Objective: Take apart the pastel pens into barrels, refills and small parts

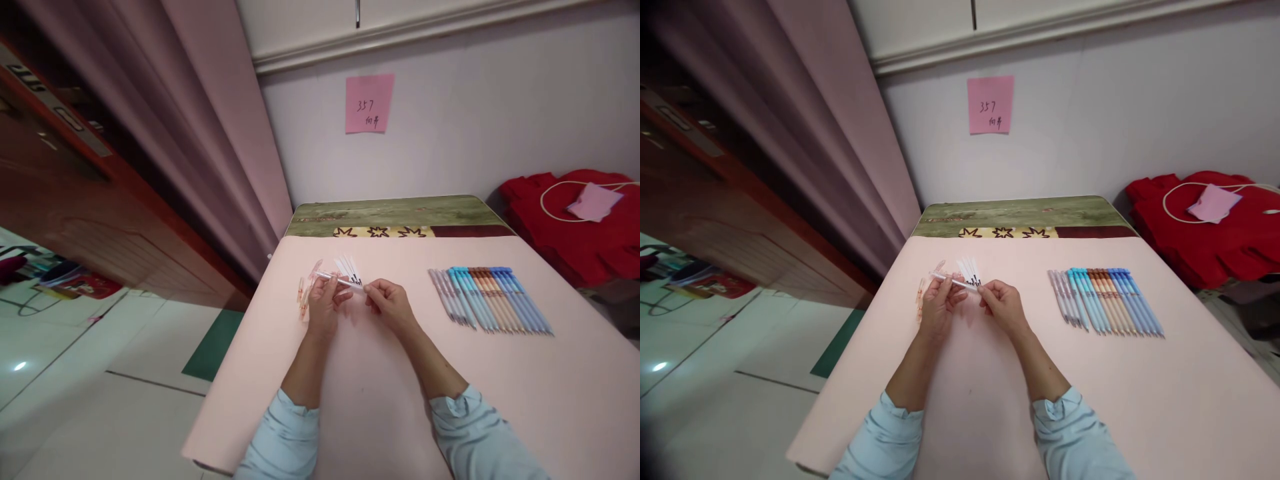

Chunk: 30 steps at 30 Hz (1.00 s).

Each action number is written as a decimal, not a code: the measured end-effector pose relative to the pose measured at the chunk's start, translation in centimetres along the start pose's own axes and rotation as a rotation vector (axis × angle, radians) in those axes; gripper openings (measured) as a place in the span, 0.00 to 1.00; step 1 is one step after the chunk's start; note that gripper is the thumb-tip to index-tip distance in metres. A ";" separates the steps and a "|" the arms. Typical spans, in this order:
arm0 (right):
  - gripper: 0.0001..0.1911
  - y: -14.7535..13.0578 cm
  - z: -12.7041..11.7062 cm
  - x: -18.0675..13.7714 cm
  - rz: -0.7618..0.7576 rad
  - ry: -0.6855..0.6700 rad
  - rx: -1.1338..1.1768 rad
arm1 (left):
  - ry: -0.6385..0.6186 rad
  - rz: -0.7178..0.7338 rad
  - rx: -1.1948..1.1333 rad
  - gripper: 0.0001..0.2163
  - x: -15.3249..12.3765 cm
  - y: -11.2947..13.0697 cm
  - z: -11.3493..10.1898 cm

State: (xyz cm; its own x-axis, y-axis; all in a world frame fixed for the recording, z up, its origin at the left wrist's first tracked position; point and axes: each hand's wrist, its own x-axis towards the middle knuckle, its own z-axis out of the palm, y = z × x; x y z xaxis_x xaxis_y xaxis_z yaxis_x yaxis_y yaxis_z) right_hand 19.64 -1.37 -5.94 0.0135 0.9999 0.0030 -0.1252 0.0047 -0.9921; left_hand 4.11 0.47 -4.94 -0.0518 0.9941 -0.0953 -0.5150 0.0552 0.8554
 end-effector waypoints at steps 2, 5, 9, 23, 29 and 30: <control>0.20 0.0 0.0 0.0 -0.003 -0.003 -0.017 | -0.017 -0.006 -0.005 0.17 -0.1 -0.1 0.1; 0.20 0.0 0.0 -0.1 -0.015 -0.019 -0.055 | -0.027 -0.010 -0.020 0.17 -0.2 -0.1 0.5; 0.23 0.3 0.1 -0.3 -0.017 -0.037 -0.107 | -0.025 -0.003 -0.040 0.16 -0.4 -0.1 0.9; 0.24 0.7 -0.1 -0.1 -0.011 -0.089 -0.077 | -0.020 -0.001 -0.005 0.15 -0.2 0.1 0.7; 0.19 0.8 0.0 0.1 -0.074 -0.072 -0.074 | -0.002 0.012 0.010 0.16 -0.3 0.2 0.8; 0.19 0.8 0.0 0.2 -0.083 -0.078 -0.078 | -0.003 0.013 0.012 0.17 -0.3 0.2 0.8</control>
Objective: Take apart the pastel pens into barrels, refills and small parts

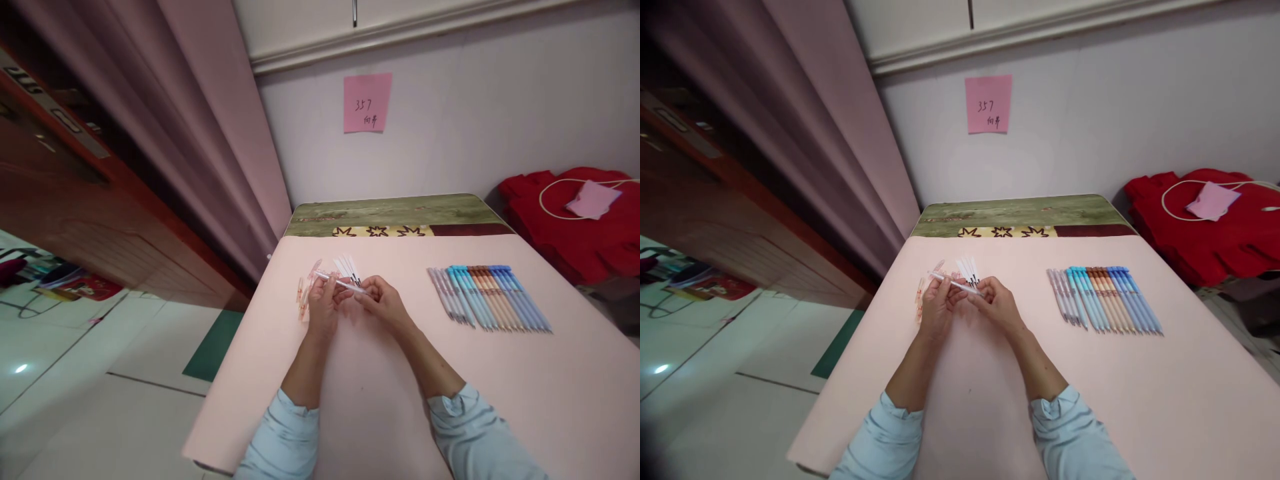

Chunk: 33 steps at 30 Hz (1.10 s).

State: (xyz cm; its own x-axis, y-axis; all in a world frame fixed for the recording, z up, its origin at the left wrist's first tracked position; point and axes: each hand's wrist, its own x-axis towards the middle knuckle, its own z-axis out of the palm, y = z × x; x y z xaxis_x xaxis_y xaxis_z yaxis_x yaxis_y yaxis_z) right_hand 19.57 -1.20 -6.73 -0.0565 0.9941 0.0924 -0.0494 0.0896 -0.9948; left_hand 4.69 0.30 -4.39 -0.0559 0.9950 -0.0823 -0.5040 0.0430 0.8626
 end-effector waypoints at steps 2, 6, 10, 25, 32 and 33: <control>0.18 0.0 0.0 0.0 0.009 -0.020 -0.012 | -0.012 0.000 0.010 0.17 0.0 -0.1 -0.1; 0.24 0.1 -0.1 -0.1 0.064 -0.040 -0.010 | -0.024 0.002 0.027 0.17 -0.1 -0.1 -0.1; 0.18 0.2 0.0 0.0 0.012 -0.018 -0.004 | -0.022 0.010 0.039 0.16 -0.1 0.0 -0.2; 0.23 -0.3 -0.1 -0.1 0.027 -0.071 -0.072 | -0.056 0.015 0.077 0.17 0.0 -0.1 -0.3; 0.20 -0.3 -0.1 -0.1 0.030 -0.079 -0.061 | -0.058 0.006 0.088 0.17 0.0 -0.1 -0.2; 0.22 -0.2 -0.1 -0.1 0.034 -0.087 -0.071 | -0.058 0.004 0.090 0.17 0.0 -0.1 -0.2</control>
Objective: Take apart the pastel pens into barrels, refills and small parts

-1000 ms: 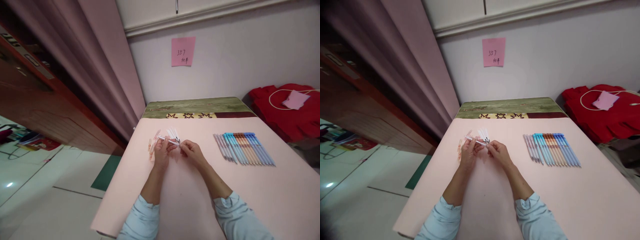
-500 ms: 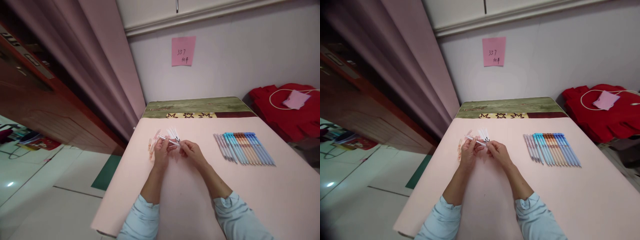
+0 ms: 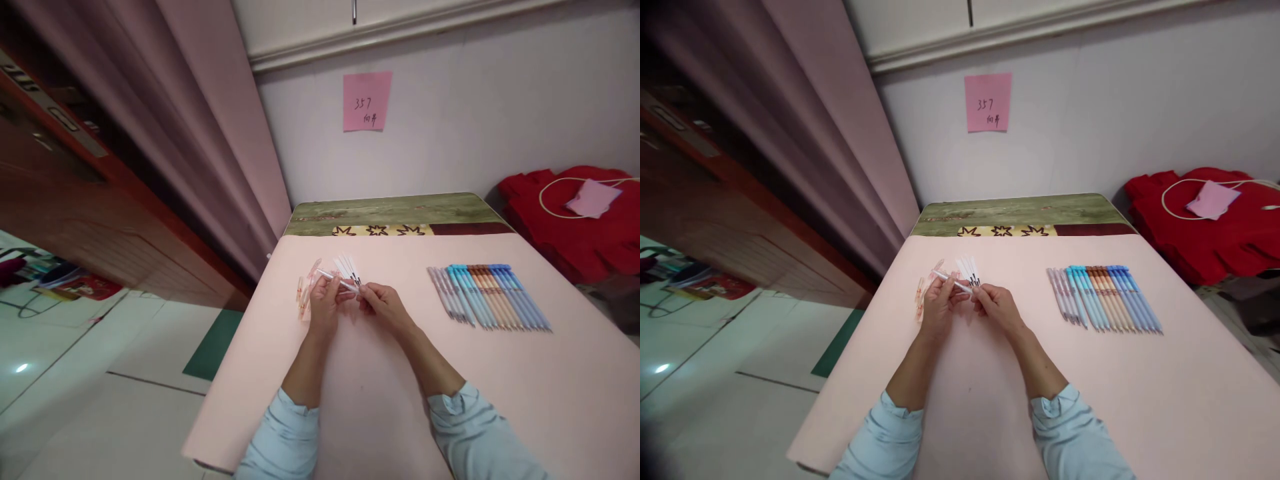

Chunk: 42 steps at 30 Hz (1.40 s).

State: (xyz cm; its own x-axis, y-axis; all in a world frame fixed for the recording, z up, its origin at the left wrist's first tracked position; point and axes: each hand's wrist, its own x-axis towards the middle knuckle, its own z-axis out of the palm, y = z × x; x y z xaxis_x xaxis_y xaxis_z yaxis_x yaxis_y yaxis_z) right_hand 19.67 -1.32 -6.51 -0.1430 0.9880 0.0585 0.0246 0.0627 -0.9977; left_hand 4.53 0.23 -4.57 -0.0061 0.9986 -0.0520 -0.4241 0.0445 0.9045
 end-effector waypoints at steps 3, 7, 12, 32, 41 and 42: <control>0.21 0.0 0.0 0.1 -0.007 0.016 0.000 | 0.002 0.002 -0.007 0.17 0.0 -0.1 0.0; 0.19 0.2 0.1 0.1 -0.032 0.039 0.022 | -0.014 0.011 -0.003 0.16 0.0 -0.2 -0.1; 0.21 0.3 0.0 0.1 0.003 -0.003 -0.020 | -0.016 -0.004 0.028 0.17 -0.1 -0.1 -0.2; 0.18 0.3 0.2 0.3 -0.099 0.089 -0.078 | 0.009 0.023 0.054 0.15 0.0 0.2 0.1; 0.14 -0.3 0.2 0.7 -0.165 0.123 -0.239 | 0.002 0.054 0.123 0.14 0.6 0.5 0.1; 0.13 -0.5 0.2 0.6 -0.192 0.150 -0.269 | 0.006 0.066 0.141 0.13 0.6 0.5 0.1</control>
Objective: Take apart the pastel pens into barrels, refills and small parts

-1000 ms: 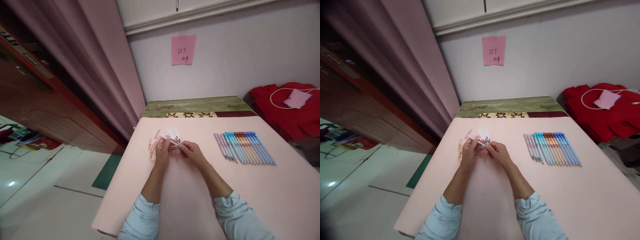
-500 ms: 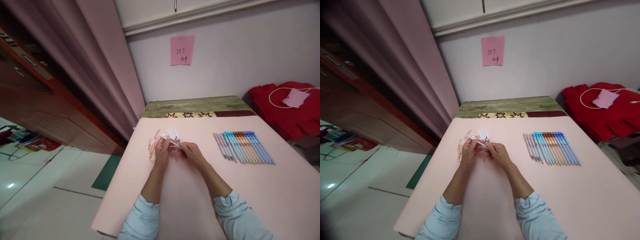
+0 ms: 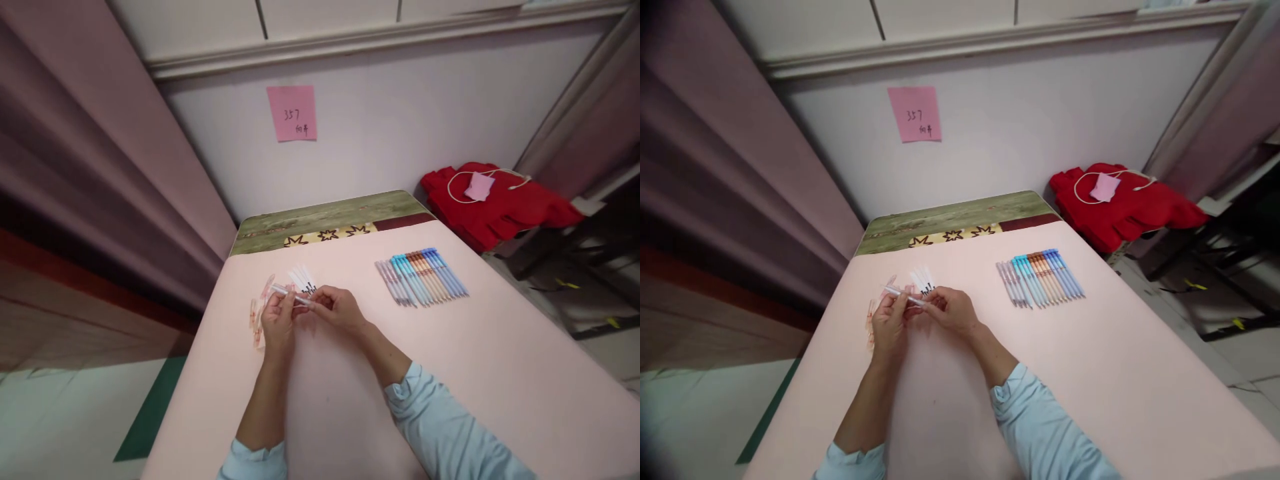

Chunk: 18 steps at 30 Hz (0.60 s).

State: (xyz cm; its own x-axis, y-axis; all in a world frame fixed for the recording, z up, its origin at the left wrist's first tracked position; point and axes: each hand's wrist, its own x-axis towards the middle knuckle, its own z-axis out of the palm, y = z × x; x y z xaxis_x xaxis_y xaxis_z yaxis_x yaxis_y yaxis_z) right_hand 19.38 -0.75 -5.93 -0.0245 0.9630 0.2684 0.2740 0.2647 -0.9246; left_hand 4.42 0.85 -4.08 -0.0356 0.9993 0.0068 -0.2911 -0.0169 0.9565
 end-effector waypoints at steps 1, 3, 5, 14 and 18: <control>0.12 -0.3 0.0 0.0 -0.027 0.028 -0.034 | 0.006 0.013 0.018 0.13 0.0 0.0 0.1; 0.10 -0.8 -0.1 -0.2 -0.074 0.069 -0.100 | 0.009 0.033 0.049 0.13 -0.1 0.1 0.3; 0.07 -1.3 -0.1 -0.4 -0.082 0.075 -0.161 | -0.001 0.041 0.085 0.13 -0.2 0.2 0.5; 0.04 -2.4 -5.0 -3.2 0.314 0.348 -0.619 | 0.065 0.208 0.221 0.14 -0.9 0.4 0.2; 0.08 -1.5 -8.2 -4.2 0.561 0.382 -0.899 | 0.139 0.232 0.230 0.14 -0.9 0.2 -0.4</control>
State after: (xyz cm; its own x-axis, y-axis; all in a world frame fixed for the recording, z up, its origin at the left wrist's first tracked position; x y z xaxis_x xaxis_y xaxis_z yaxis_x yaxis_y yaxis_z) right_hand 26.95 -5.65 -3.44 0.5738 0.8148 0.0835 0.7509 -0.4825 -0.4510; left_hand 4.03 -0.11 -4.04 -0.2105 0.9553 0.2074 -0.0374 -0.2199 0.9748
